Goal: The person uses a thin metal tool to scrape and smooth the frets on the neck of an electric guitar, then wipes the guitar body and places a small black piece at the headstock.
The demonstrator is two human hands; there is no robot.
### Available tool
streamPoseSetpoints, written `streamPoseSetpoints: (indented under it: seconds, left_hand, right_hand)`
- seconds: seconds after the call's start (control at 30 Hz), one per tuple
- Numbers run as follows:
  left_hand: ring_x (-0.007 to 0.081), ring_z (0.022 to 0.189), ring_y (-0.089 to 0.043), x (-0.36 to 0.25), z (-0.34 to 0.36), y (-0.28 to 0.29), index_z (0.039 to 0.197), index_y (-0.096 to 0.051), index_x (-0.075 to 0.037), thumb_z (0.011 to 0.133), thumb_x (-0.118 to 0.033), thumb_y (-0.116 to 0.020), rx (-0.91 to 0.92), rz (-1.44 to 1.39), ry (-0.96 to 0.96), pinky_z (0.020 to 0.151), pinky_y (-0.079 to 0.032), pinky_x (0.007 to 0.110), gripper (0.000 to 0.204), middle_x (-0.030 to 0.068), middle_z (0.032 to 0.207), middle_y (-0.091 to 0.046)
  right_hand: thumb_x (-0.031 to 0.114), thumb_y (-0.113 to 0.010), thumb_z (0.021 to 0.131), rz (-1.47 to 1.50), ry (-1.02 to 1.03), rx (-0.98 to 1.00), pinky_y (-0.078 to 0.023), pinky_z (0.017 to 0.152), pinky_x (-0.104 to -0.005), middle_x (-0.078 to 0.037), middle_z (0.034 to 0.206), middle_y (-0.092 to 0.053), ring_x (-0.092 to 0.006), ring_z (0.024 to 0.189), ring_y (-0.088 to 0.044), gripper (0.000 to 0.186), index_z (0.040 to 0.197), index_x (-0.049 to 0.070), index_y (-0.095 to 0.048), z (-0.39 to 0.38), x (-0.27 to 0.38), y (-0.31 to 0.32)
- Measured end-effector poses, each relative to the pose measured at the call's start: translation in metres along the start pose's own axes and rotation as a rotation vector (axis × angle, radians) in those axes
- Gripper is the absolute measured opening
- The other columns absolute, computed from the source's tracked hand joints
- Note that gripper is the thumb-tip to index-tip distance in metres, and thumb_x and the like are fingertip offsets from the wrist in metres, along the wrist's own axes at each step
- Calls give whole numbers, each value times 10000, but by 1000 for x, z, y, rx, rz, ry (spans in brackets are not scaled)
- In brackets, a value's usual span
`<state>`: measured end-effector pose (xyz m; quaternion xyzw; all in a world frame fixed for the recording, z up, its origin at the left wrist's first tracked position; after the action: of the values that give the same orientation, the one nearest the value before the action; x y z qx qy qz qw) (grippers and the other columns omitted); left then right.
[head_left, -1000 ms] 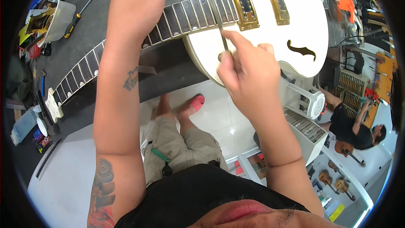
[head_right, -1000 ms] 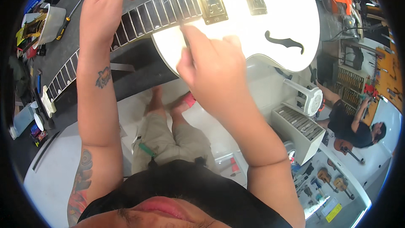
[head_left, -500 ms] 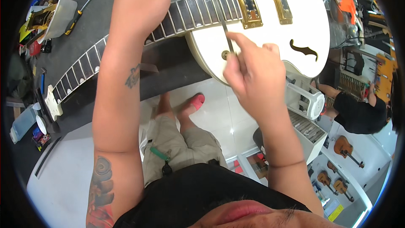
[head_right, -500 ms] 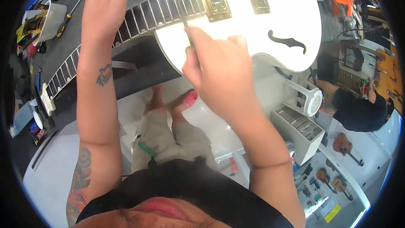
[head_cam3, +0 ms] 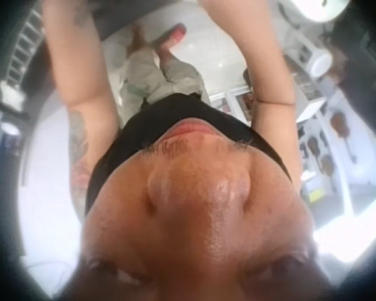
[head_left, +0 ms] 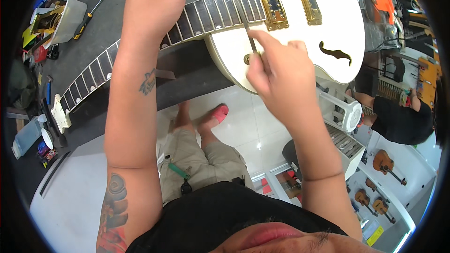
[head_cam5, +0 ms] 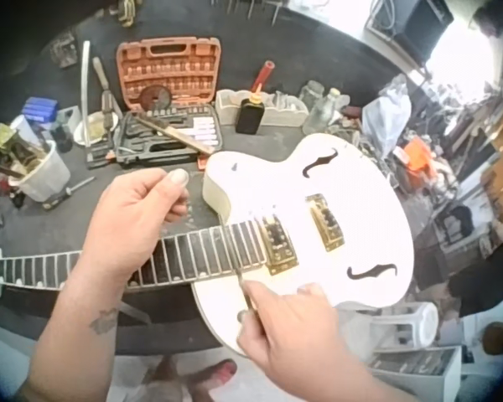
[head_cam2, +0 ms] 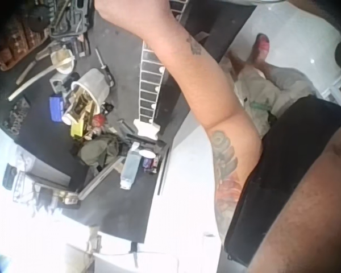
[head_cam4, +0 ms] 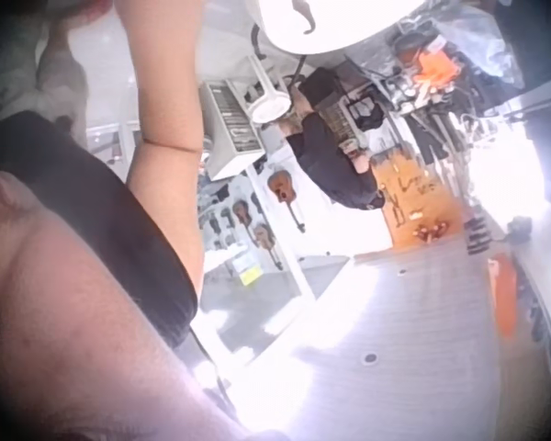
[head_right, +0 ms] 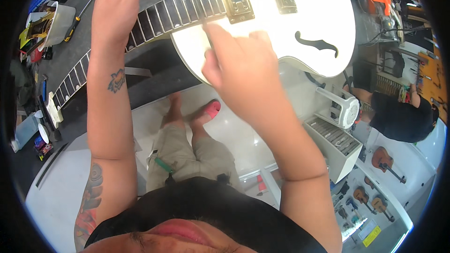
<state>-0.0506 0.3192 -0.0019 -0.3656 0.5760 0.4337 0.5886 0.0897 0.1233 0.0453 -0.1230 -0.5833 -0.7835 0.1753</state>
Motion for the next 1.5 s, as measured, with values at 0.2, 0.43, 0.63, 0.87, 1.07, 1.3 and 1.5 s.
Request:
streamPoseSetpoints:
  seconds: [0.2,0.43,0.63,0.87,1.07,1.3,1.5]
  left_hand:
    - [73,799,-660,-11,-4,-2,933,-749,27,1135,-245,-679,46,40,-43,746,-543,255,346,2,842,-724]
    - [132,872,-691,-44,-23,-26,1031,-775,34,995,-64,-769,255,262,-380,801,-550,312,105,59,932,-768]
    - [153,943,-692,-36,-23,-36,1074,-846,-3,915,-9,-843,413,345,-332,856,-540,296,159,49,1002,-776]
    - [125,901,-654,-38,-20,-38,1100,-843,-9,916,-34,-856,312,458,-305,826,-526,281,186,29,961,-752]
    - [69,835,-618,-12,-5,-13,1117,-834,3,1002,-154,-800,164,193,-32,772,-503,253,197,-16,905,-743]
    - [40,760,-595,-10,-4,-12,1091,-833,17,1006,-207,-801,158,154,-1,681,-468,239,242,-31,833,-729]
    - [49,761,-611,-3,-3,-6,1077,-835,13,1002,-237,-795,131,163,23,693,-480,250,264,-24,832,-743]
  right_hand:
    - [30,-789,889,153,-219,8,-447,797,-374,-31,739,-680,-215,661,-610,429,1312,97,-766,-35,3,23]
    - [81,-747,984,470,-454,-52,-459,837,-364,-75,818,-760,-233,670,-634,336,1319,89,-770,-35,0,1]
    - [70,-720,1036,272,-417,5,-437,814,-326,-27,693,-636,-157,619,-498,331,1364,57,-760,-23,8,-4]
    - [96,-738,1026,79,-270,-45,-379,766,-381,-21,649,-609,-232,558,-460,400,1425,103,-719,-15,14,-8]
    - [79,-755,1007,-33,-154,-11,-367,742,-406,-16,633,-594,-245,544,-476,454,1458,113,-714,-9,16,-7]
    - [53,-781,976,-144,-50,-11,-344,726,-412,5,609,-531,-222,529,-445,517,1485,87,-698,-6,17,-2]
    - [52,-784,970,-179,-59,72,-336,721,-411,4,603,-504,-218,526,-436,522,1484,75,-696,-12,15,-9]
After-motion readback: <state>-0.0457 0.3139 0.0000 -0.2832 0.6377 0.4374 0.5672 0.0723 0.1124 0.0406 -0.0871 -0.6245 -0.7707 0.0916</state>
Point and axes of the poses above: each hand's wrist, its own z-axis towards the middle knuckle, its own y-axis out of the back of the hand, x = y × z, the point moved 8 cm from there along z, towards the middle knuckle
